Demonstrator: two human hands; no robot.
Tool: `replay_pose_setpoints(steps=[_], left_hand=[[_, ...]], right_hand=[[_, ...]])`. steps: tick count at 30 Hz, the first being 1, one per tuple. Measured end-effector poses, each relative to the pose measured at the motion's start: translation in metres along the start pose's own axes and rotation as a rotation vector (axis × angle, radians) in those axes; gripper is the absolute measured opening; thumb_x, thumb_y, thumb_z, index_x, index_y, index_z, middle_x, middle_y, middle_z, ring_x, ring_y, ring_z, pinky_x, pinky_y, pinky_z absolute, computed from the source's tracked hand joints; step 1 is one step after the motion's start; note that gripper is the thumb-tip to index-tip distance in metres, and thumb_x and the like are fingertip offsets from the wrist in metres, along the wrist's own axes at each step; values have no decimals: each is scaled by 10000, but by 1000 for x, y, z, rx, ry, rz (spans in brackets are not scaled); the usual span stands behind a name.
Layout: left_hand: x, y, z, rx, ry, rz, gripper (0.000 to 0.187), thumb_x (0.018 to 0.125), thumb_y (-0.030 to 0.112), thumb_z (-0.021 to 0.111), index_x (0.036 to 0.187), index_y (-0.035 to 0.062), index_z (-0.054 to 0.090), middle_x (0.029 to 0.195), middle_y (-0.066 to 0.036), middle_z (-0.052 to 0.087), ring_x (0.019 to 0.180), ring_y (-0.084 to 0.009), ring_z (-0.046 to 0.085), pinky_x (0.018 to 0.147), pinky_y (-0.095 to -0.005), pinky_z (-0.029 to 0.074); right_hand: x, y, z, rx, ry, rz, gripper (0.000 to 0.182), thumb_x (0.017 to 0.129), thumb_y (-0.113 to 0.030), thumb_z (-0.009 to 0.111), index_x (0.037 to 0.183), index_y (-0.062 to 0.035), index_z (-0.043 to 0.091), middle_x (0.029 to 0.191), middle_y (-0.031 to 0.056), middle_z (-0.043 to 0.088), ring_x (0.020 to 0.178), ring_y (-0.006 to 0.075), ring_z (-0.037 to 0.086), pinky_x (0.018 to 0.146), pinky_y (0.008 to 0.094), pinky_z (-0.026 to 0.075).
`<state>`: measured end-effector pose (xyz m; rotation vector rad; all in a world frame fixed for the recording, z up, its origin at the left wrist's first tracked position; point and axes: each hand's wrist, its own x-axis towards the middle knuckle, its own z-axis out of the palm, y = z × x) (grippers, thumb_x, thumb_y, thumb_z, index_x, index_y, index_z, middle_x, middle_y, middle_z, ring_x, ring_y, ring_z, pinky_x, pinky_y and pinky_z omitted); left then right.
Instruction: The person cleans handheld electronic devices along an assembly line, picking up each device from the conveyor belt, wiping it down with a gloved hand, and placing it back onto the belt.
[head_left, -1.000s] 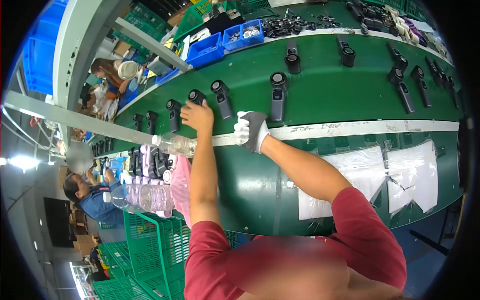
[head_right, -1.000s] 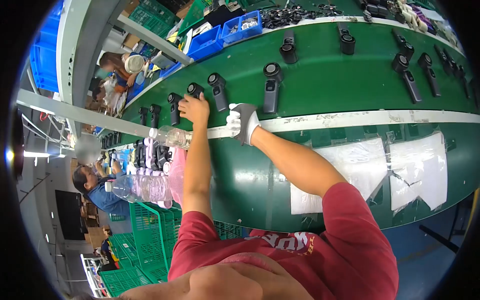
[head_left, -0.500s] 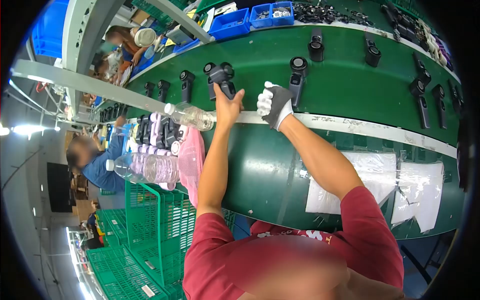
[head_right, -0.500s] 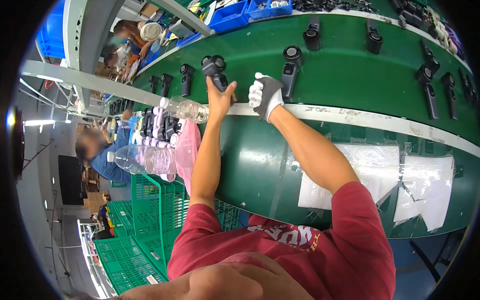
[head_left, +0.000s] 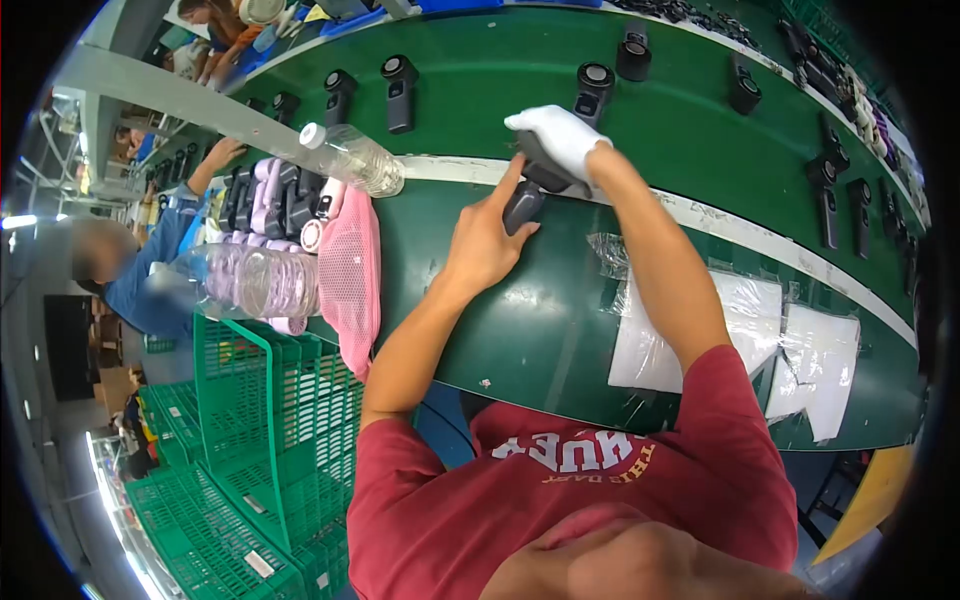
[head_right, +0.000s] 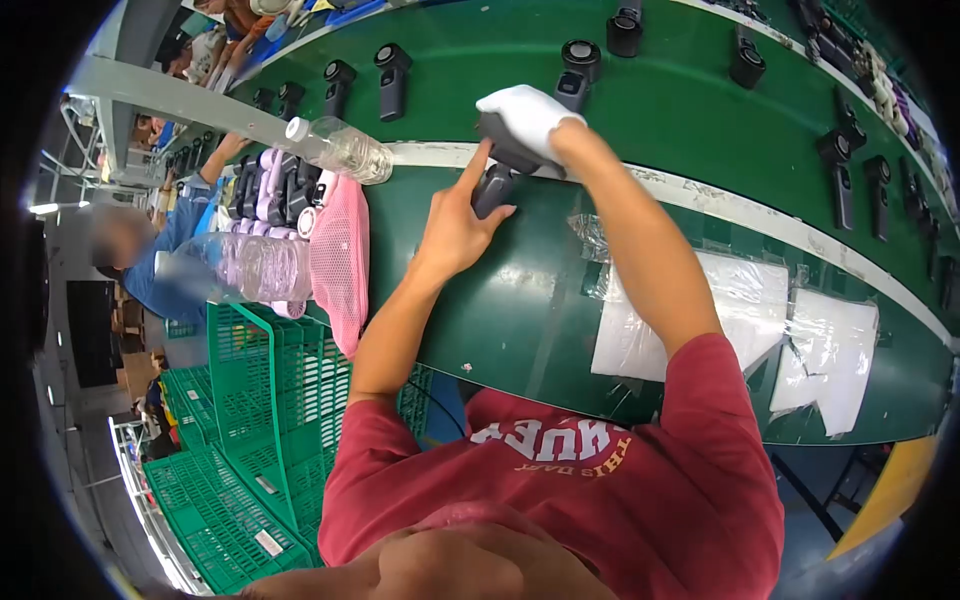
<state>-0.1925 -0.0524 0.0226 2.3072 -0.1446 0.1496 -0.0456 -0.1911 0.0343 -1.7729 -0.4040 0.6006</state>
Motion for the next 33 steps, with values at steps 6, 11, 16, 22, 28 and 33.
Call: replay_pose_setpoints(steps=[6, 11, 16, 22, 28, 33], left_hand=[[4, -6, -14, -168, -103, 50, 967, 789, 1, 796, 1596, 191, 298, 758, -102, 596, 653, -214, 531, 712, -263, 452], [8, -21, -11, -443, -83, -8, 970, 825, 9, 787, 1612, 119, 231, 808, -22, 582, 666, -105, 522, 663, -241, 460], [14, -6, -13, -857, -94, -151, 982, 859, -33, 728, 1621, 191, 151, 786, -32, 578, 533, -83, 480, 435, -250, 381], [14, -12, -14, -958, -45, -323, 938, 878, -27, 695, 1618, 170, 154, 736, -21, 545, 501, -95, 475, 417, -272, 375], [5, -4, -8, -688, -242, -378, 988, 877, -21, 691, 1636, 119, 75, 700, 8, 501, 493, -81, 434, 422, -280, 358], [6, -4, -7, -682, -274, -373, 967, 884, -20, 690, 1633, 104, 91, 715, -1, 519, 485, -77, 433, 421, -276, 356]], right_hand=[[-11, 1, 1, 611, -92, 316, 199, 904, -261, 650, 987, -82, 676, 874, 13, 651, 740, 116, 636, 659, 267, 523], [0, 25, 29, 1191, -210, 140, 242, 934, -255, 649, 1104, -82, 641, 917, 35, 682, 805, 151, 674, 682, 314, 546], [17, 53, 72, 939, 56, 298, 353, 1015, -457, 499, 1061, -164, 689, 857, 0, 671, 702, 157, 644, 618, 353, 566], [29, 57, 43, 652, 485, -584, 161, 913, -167, 622, 1045, -87, 668, 857, 41, 578, 768, 206, 608, 672, 342, 498], [15, 53, 23, -559, 984, -890, 291, 800, -115, 655, 1080, -37, 660, 875, 123, 591, 733, 348, 632, 636, 407, 514], [23, 58, 13, -461, 1143, -624, 272, 784, -39, 645, 1053, -1, 654, 840, 125, 584, 720, 340, 615, 614, 399, 495]])
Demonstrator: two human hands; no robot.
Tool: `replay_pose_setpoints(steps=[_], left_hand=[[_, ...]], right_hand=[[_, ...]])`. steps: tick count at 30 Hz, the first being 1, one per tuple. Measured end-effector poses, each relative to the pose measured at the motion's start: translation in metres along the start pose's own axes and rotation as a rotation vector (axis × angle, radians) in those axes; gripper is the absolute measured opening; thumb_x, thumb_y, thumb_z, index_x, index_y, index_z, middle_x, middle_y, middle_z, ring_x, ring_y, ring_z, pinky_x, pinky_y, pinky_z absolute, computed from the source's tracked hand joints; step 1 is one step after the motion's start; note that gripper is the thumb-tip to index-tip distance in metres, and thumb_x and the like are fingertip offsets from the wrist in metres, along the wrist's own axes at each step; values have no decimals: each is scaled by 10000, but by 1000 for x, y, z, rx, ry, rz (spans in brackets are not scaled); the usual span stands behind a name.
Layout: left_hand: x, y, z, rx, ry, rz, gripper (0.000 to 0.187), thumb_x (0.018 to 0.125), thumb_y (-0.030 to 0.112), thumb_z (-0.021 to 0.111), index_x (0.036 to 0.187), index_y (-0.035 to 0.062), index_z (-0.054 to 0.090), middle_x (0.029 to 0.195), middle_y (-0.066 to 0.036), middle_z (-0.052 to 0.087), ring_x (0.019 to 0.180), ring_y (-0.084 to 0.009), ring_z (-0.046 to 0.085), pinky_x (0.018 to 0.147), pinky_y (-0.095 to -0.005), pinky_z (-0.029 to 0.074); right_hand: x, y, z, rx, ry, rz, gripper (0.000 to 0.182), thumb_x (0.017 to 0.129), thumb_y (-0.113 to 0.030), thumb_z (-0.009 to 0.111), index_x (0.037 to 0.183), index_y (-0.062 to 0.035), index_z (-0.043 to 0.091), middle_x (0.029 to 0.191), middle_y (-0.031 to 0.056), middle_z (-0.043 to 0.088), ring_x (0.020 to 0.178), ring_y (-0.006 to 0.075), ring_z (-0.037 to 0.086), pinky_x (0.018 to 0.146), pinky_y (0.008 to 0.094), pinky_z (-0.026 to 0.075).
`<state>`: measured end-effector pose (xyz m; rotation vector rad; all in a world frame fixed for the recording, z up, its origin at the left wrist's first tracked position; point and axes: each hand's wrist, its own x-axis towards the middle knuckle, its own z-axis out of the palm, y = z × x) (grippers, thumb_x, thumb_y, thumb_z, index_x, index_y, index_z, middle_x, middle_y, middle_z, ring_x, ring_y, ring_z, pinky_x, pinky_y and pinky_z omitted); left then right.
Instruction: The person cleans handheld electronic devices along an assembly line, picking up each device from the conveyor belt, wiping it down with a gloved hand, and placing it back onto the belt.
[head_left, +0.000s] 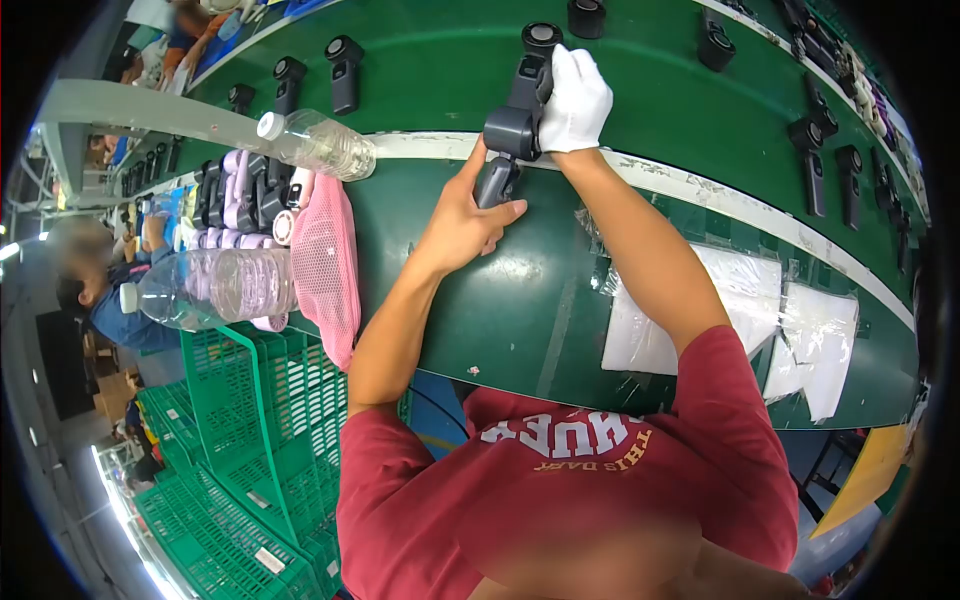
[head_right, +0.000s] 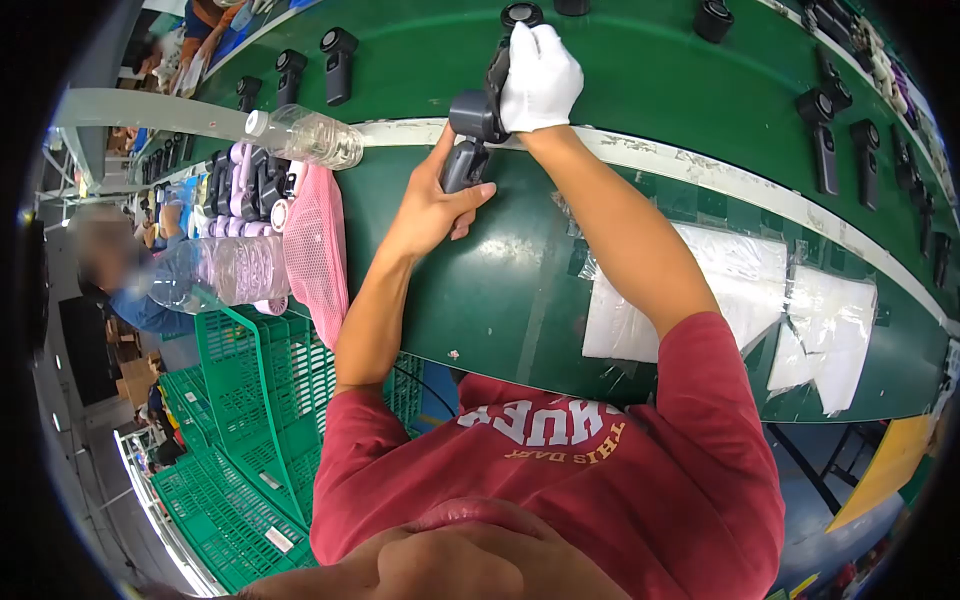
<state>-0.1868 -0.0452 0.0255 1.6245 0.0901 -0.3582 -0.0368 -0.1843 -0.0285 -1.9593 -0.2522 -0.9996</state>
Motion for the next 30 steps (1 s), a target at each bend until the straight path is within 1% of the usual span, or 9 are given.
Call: replay_pose_setpoints(steps=[4, 8, 11, 14, 18, 23, 26, 28, 30], left_hand=[[2, -5, 1, -27, 1, 47, 958, 890, -9, 703, 1626, 71, 94, 741, -17, 535, 478, -81, 436, 416, -270, 352], [11, -9, 4, 144, 212, 340, 928, 873, 71, 767, 1602, 43, 193, 922, -51, 591, 715, -129, 565, 630, -274, 482], [22, -24, 7, 629, 462, 527, 964, 895, 336, 763, 1598, 25, 182, 1316, -182, 454, 1222, -315, 471, 1080, -434, 380], [15, -22, 23, 706, 599, 584, 1118, 910, 594, 633, 1604, 12, -23, 1387, -251, 319, 1315, -378, 354, 1156, -474, 254], [17, -19, 11, 425, 562, 627, 1051, 944, 542, 625, 1600, -14, 20, 1414, -210, 382, 1287, -308, 417, 1118, -421, 314], [17, 8, -15, 71, 479, 717, 863, 837, 20, 759, 1551, 6, 274, 1204, -70, 551, 1090, -185, 539, 965, -302, 434], [4, 11, -27, -321, 236, 667, 690, 942, 73, 639, 1527, -21, 285, 1249, -156, 610, 1081, -224, 641, 962, -343, 497], [3, -13, -36, -225, 183, 528, 734, 969, 229, 620, 1557, 14, 235, 1327, -182, 536, 1164, -256, 591, 1022, -385, 464], [13, -30, -30, 274, 240, 587, 824, 970, 386, 609, 1575, 20, 185, 1412, -210, 438, 1275, -305, 498, 1105, -429, 379]], right_hand=[[18, 16, 1, -238, 179, -91, 96, 874, -77, 603, 922, -16, 659, 709, 97, 556, 653, 283, 595, 588, 386, 465], [16, 60, 18, 2125, -858, 1258, 211, 880, -264, 558, 690, -224, 475, 612, -33, 528, 521, 173, 522, 509, 330, 435], [3, -42, -4, 1597, -524, 1528, 232, 950, -324, 475, 814, -171, 585, 742, 13, 601, 686, 205, 605, 655, 353, 515], [-57, -46, 34, 1823, -446, 1414, 249, 972, -326, 494, 919, -124, 630, 821, 33, 635, 735, 223, 617, 708, 357, 531], [-84, -58, 39, 1599, -470, 1113, 259, 975, -282, 511, 965, -55, 636, 895, 45, 667, 809, 227, 638, 738, 373, 530], [-86, -75, 15, 668, -793, 434, 264, 977, -149, 471, 1074, -3, 669, 890, 56, 678, 798, 211, 641, 759, 392, 521], [-55, -79, 4, 1522, -832, 1471, 312, 996, -238, 413, 746, -139, 572, 609, 15, 542, 486, 205, 516, 465, 340, 393], [-61, -41, 42, 1857, -825, 1598, 384, 983, -336, 383, 621, -228, 314, 452, -49, 314, 315, 92, 230, 340, 280, 132], [-45, -54, 20, 1933, -668, 1603, 314, 989, -391, 394, 769, -190, 490, 649, 16, 531, 515, 156, 510, 474, 320, 418]])
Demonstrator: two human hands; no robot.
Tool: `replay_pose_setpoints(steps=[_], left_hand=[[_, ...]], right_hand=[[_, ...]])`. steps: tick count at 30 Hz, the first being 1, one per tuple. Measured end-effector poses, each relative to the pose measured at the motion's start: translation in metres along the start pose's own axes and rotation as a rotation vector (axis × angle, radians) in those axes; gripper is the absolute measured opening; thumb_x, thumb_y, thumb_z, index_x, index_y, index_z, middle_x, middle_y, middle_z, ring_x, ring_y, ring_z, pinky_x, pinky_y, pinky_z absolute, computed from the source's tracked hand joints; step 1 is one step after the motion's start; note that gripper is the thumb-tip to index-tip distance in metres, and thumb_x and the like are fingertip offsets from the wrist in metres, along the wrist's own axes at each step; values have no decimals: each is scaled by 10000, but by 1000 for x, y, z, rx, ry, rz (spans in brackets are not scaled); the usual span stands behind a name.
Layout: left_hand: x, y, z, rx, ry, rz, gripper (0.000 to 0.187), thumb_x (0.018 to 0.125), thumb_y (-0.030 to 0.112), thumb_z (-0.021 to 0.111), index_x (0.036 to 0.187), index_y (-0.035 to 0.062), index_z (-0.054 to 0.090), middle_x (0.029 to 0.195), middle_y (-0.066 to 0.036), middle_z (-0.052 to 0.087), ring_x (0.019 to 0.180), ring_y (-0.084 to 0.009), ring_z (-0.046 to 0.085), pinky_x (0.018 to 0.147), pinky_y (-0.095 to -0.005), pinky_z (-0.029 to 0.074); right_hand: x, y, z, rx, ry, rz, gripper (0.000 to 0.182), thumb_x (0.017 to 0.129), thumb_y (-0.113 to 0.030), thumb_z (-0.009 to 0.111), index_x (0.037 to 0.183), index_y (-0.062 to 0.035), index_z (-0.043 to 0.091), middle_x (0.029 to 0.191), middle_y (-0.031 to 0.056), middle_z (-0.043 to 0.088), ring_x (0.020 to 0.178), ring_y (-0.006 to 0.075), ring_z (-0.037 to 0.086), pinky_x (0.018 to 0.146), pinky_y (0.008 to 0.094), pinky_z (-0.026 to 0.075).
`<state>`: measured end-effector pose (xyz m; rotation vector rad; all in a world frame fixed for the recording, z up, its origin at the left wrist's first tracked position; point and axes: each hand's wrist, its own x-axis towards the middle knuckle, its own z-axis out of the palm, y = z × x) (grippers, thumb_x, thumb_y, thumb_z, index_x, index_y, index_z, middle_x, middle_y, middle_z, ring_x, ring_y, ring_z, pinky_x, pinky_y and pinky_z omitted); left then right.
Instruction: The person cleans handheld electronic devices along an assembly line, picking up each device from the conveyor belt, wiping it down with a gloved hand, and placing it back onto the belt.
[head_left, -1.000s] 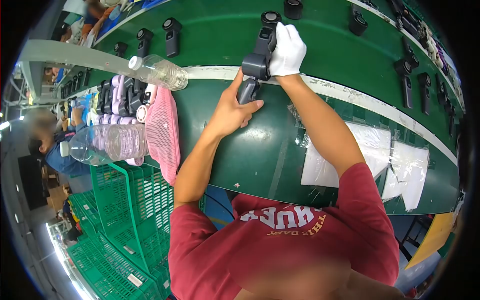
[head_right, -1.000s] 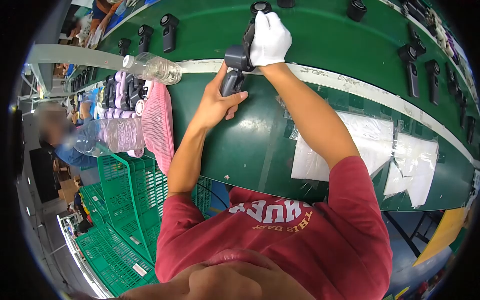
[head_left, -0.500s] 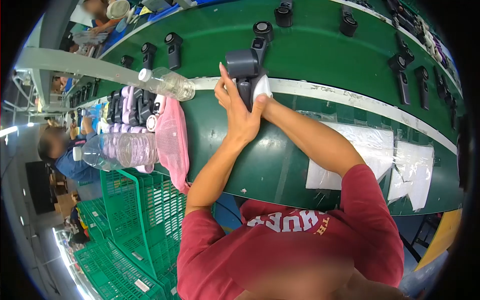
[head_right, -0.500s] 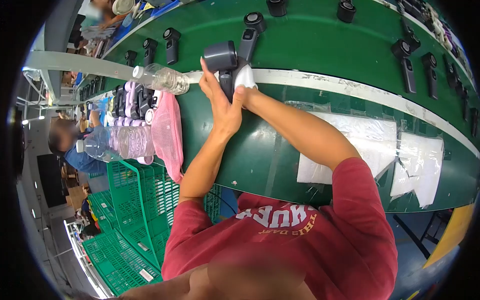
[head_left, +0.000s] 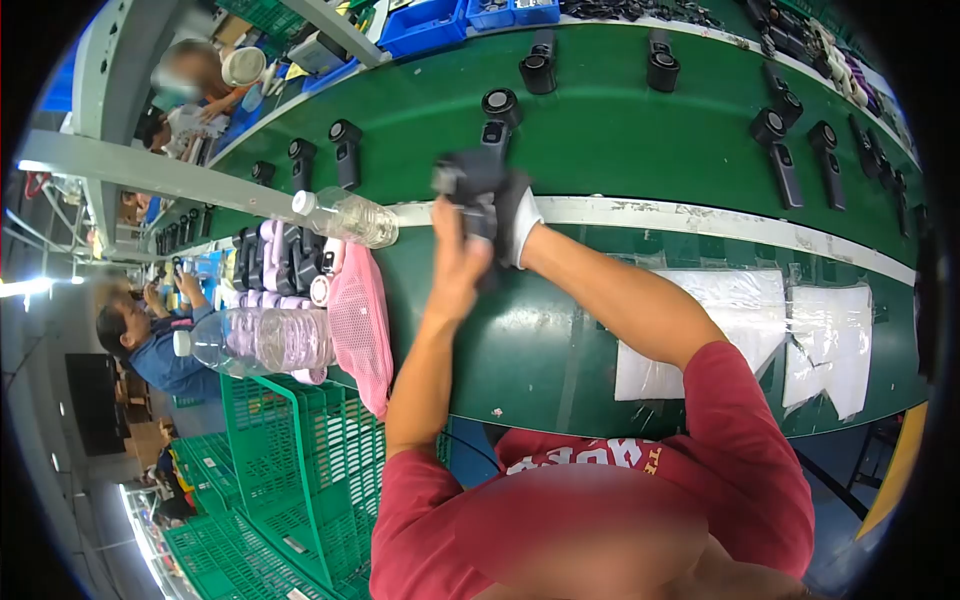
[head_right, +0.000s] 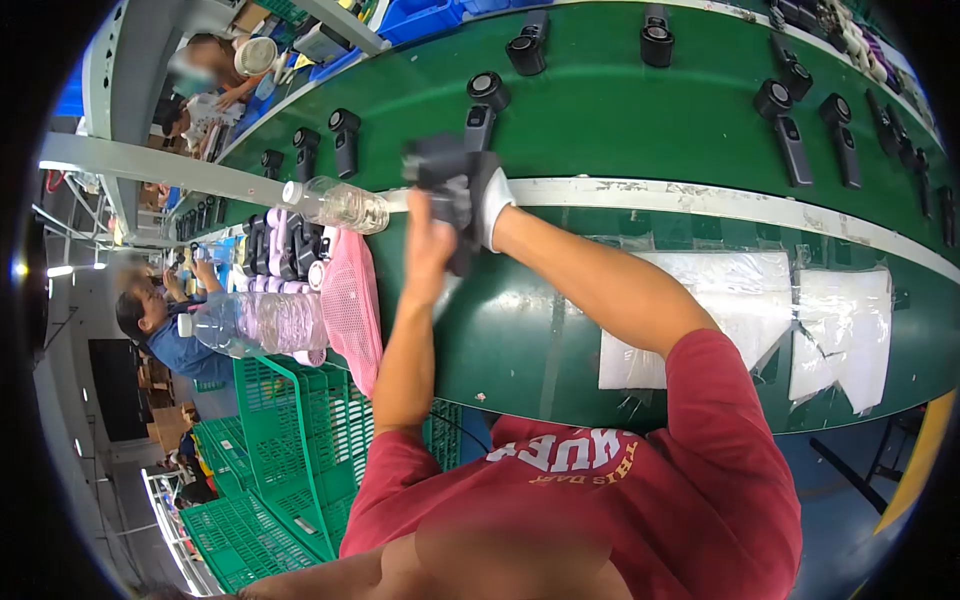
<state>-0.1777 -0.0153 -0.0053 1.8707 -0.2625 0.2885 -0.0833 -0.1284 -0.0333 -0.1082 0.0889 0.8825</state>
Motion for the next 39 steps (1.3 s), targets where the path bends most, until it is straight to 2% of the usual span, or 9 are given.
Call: replay_pose_setpoints(steps=[1, 2, 13, 15, 20, 23, 29, 35, 39], left_hand=[[1, -5, 19, 437, -30, 170, 891, 957, 465, 608, 1578, 8, 161, 1457, -226, 376, 1346, -339, 430, 1157, -451, 310], [2, 3, 28, 345, -20, 186, 934, 930, 466, 626, 1570, -23, 154, 1503, -216, 286, 1404, -358, 317, 1190, -453, 210], [108, 39, 0, 461, 297, 150, 461, 873, 279, 742, 1154, -37, 561, 1016, -158, 568, 977, -335, 528, 901, -438, 384], [154, -11, -23, 538, 375, 0, 581, 899, 349, 708, 1336, -9, 571, 1149, -214, 649, 1105, -376, 591, 1021, -478, 366], [189, -89, -52, 1036, 271, -421, 590, 913, 424, 667, 1331, 15, 591, 1219, -223, 648, 1236, -417, 541, 1054, -599, 300], [173, -117, -38, 1427, 532, -89, 594, 907, 473, 652, 1297, 28, 611, 1217, -255, 627, 1241, -437, 491, 1050, -583, 312], [161, -73, 6, 912, -27, -406, 600, 892, 523, 630, 1159, -15, 656, 1152, -295, 641, 1180, -440, 572, 997, -561, 435], [128, -27, 15, 415, 211, -434, 620, 851, 168, 767, 1268, -136, 424, 945, -231, 707, 790, -245, 724, 647, -359, 557], [93, -18, 6, 4, 163, -230, 708, 863, 37, 730, 1434, 11, 312, 835, -154, 634, 628, -178, 645, 498, -327, 528]], right_hand=[[-19, 7, 35, 57, 215, -63, 309, 991, -410, 404, 851, -174, 544, 747, 40, 596, 623, 176, 593, 565, 340, 507], [-6, 6, -23, 135, -279, 13, 341, 1013, -413, 423, 1123, -134, 586, 1103, 70, 640, 1003, 194, 610, 892, 332, 513], [-14, 4, 13, -1111, 262, 49, 298, 992, -281, 454, 971, -54, 646, 734, 61, 563, 584, 200, 556, 542, 382, 454], [-16, -13, 23, -572, 322, 54, 409, 985, -280, 489, 605, -238, 343, 505, -89, 305, 380, 75, 230, 386, 288, 192], [-16, -76, -2, -48, 45, 0, 469, 959, -328, 483, 526, -233, 331, 497, -63, 285, 391, 121, 273, 432, 314, 216], [-13, -100, -17, 122, 13, -94, 462, 944, -354, 491, 523, -211, 368, 483, -44, 306, 386, 152, 315, 432, 323, 255], [-6, -119, -29, 116, -5, -266, 494, 987, -379, 435, 531, -190, 412, 481, -18, 338, 400, 175, 333, 441, 338, 302], [-8, -121, -20, 62, 34, -247, 524, 1026, -444, 411, 577, -175, 445, 511, 1, 371, 427, 185, 370, 453, 338, 320], [-4, -110, -7, 18, 162, -284, 533, 1032, -501, 461, 594, -199, 422, 492, -17, 330, 401, 174, 324, 422, 333, 282]])
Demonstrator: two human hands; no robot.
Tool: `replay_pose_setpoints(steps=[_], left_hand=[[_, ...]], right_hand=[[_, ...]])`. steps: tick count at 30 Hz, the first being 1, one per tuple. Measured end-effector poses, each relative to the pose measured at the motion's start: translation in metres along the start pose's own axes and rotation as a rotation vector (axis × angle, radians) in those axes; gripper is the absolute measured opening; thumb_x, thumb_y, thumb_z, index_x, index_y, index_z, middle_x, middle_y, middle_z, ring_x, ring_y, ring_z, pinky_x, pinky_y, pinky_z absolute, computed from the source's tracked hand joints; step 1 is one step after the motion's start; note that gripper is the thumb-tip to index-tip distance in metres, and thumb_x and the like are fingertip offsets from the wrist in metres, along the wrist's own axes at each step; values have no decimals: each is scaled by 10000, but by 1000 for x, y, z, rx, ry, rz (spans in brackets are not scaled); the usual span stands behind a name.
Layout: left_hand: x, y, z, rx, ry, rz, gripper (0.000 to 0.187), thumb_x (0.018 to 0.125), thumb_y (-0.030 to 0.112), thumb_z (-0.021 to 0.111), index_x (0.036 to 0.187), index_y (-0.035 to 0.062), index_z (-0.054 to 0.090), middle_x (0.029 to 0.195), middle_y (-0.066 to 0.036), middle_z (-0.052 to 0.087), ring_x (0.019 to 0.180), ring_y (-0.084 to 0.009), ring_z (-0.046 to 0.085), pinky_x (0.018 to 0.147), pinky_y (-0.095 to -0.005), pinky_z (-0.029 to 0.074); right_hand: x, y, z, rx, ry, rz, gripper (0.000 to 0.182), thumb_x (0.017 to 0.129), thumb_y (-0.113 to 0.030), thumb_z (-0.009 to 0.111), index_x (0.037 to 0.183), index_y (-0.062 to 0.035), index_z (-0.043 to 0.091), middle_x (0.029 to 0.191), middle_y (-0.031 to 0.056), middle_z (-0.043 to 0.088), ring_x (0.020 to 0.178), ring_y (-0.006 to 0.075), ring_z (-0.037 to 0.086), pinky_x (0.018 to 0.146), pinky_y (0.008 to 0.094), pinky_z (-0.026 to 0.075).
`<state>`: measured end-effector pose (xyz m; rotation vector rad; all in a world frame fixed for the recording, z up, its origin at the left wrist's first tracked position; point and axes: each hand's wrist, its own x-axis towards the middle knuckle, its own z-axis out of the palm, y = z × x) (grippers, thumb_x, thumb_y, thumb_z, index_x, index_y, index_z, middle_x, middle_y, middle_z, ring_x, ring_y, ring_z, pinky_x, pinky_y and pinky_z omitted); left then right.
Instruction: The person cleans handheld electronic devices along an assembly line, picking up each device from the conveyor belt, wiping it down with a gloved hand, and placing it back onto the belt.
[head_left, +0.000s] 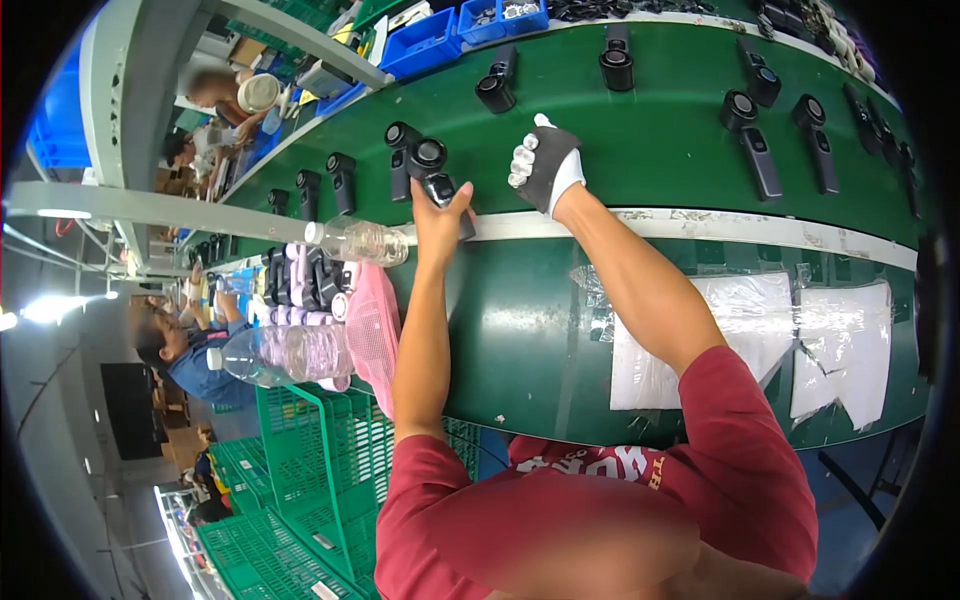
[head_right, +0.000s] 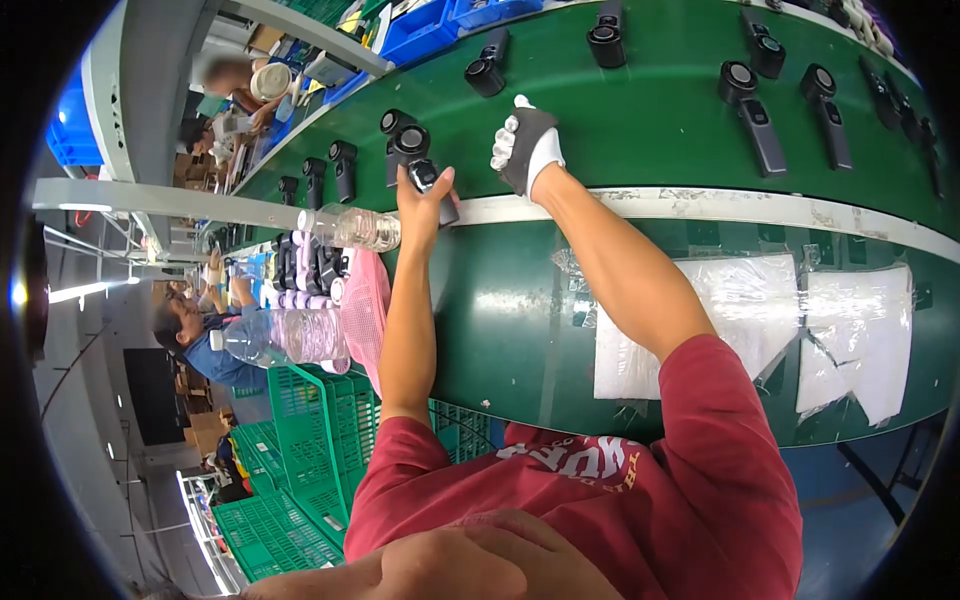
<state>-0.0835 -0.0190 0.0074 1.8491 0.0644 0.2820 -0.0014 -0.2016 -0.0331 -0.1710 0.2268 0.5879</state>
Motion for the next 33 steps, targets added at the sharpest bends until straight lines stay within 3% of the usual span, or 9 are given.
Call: replay_pose_setpoints(steps=[2, 6, 8, 12, 17, 20, 22, 28, 33], left_hand=[[-34, 20, 8, -171, -38, -73, 976, 905, -17, 642, 1620, 141, -3, 820, -106, 590, 576, -166, 586, 458, -313, 486], [-69, 17, 10, 275, -62, -76, 993, 855, 36, 732, 1629, 186, 128, 907, -143, 696, 752, -258, 696, 683, -386, 563], [-83, 7, 20, 398, -61, 181, 876, 857, 50, 748, 1586, 87, 264, 858, -132, 701, 664, -214, 657, 644, -369, 543], [-97, 43, 19, 503, -195, -5, 675, 819, 31, 747, 1428, 78, 459, 1017, -323, 684, 984, -504, 648, 825, -499, 527], [-103, 31, 17, 549, -162, 105, 728, 815, -10, 715, 1483, 72, 435, 1021, -288, 698, 922, -477, 677, 822, -457, 529], [-105, 28, 17, 561, -181, 122, 823, 805, -44, 702, 1542, 143, 389, 1047, -281, 689, 942, -463, 677, 836, -450, 527], [-105, 39, 15, 552, -234, 133, 885, 796, -69, 696, 1570, 195, 358, 1056, -274, 685, 947, -455, 676, 842, -442, 526], [-97, 35, 3, 339, -361, 196, 935, 784, -83, 726, 1580, 229, 346, 948, -228, 670, 827, -354, 691, 806, -361, 519], [-90, 30, -12, 136, -477, -57, 977, 814, -44, 738, 1618, 230, 255, 900, -61, 629, 779, -176, 551, 830, -218, 404]], right_hand=[[2, 7, 3, -57, -21, -9, 531, 1034, -500, 473, 607, -185, 466, 505, -8, 359, 425, 186, 342, 454, 333, 311], [1, 52, 29, -609, 52, -744, 311, 977, -378, 653, 807, -140, 548, 713, 63, 508, 629, 212, 499, 585, 379, 412], [-47, 50, 45, -1946, 77, -1305, 345, 930, -362, 683, 923, -34, 574, 894, 161, 573, 859, 324, 597, 795, 460, 479], [-58, 51, 57, -2187, 189, -912, 384, 969, -426, 578, 955, -43, 598, 958, 185, 642, 934, 369, 650, 854, 474, 507], [-43, 33, 40, -2502, -96, -727, 316, 994, -299, 471, 1077, -43, 637, 1091, 178, 675, 1045, 375, 650, 891, 467, 529], [-16, 15, 23, -2249, -235, -687, 350, 992, -280, 478, 1145, -17, 651, 1176, 209, 661, 1065, 399, 628, 926, 444, 509], [-29, 11, 44, -1633, 10, -151, 385, 971, -367, 543, 1026, -3, 657, 966, 143, 670, 896, 261, 635, 840, 381, 498], [-43, 5, 43, -921, -168, 389, 151, 880, -236, 702, 834, -119, 618, 723, -33, 564, 616, 61, 523, 591, 228, 440], [-47, 29, 47, -964, 73, 236, 212, 894, -301, 719, 911, -96, 668, 755, -17, 604, 605, 69, 558, 578, 236, 466]])
